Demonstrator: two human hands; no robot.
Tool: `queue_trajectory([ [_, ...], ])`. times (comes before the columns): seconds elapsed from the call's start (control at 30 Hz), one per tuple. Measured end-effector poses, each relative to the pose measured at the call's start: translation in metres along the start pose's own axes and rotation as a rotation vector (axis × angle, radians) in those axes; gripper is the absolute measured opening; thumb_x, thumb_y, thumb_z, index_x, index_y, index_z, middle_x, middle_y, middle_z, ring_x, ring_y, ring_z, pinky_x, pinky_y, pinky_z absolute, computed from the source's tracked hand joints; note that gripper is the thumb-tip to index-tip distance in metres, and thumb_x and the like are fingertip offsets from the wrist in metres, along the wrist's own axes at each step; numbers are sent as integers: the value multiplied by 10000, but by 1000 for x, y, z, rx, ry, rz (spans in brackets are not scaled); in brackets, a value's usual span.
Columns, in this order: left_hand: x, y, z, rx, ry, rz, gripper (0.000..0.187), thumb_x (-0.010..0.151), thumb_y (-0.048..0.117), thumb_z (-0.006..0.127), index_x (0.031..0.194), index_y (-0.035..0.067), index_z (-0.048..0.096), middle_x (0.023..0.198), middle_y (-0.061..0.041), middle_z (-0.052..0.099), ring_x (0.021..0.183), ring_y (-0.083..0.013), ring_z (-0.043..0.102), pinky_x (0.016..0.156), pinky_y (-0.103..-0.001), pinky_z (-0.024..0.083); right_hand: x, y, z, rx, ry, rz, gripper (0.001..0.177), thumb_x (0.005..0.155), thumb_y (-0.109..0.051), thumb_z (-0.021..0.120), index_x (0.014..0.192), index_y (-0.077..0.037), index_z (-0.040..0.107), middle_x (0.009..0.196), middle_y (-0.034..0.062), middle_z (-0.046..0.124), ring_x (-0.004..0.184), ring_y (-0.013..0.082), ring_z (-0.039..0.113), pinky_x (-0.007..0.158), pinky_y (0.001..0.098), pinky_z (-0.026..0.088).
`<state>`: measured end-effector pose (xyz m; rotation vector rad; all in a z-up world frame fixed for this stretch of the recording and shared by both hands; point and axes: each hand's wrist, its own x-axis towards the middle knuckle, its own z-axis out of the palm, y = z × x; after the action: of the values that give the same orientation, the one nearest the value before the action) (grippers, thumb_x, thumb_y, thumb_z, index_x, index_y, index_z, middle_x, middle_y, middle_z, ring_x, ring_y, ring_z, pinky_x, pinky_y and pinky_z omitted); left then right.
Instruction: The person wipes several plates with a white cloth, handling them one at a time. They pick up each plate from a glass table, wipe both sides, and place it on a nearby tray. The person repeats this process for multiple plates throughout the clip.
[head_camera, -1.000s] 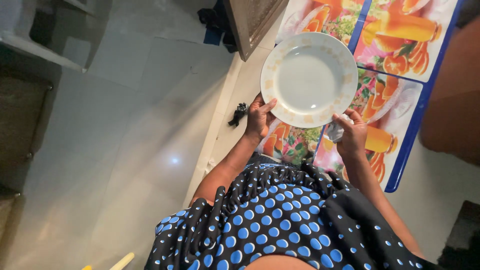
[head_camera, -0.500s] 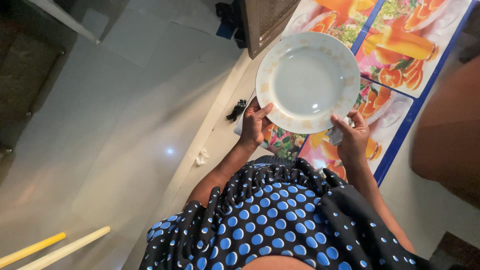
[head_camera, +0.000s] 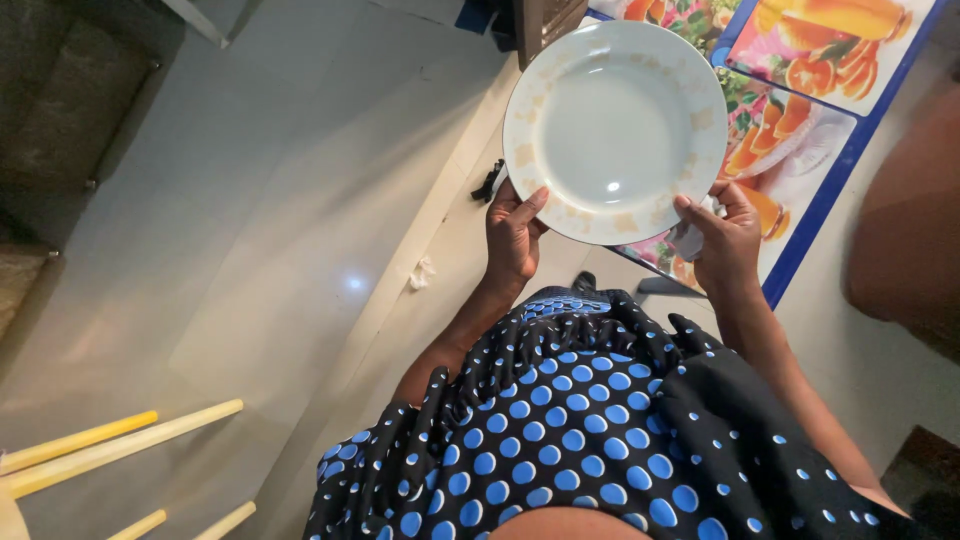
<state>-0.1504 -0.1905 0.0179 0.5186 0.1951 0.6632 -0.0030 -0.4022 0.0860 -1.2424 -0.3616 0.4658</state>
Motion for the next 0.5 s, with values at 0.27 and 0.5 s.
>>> queue_trajectory([
  [0.27, -48, -16, 20, -8, 4, 46, 315, 981, 21, 655, 1292, 21, 607, 1165, -91, 702, 1035, -199, 703, 888, -412, 613, -39, -25, -22, -53, -61, 9, 179, 967, 28, 731, 1116, -28, 647, 1000, 73, 725, 835, 129, 702, 754, 274, 597],
  [0.5, -83, -62, 81, -29, 21, 56, 385, 959, 19, 632, 1340, 54, 589, 1208, -75, 683, 1069, -173, 696, 909, -388, 610, -56, -72, -81, -85, -72, 19, 196, 946, 37, 737, 1115, -10, 649, 1061, 82, 729, 912, 151, 735, 820, 294, 627],
])
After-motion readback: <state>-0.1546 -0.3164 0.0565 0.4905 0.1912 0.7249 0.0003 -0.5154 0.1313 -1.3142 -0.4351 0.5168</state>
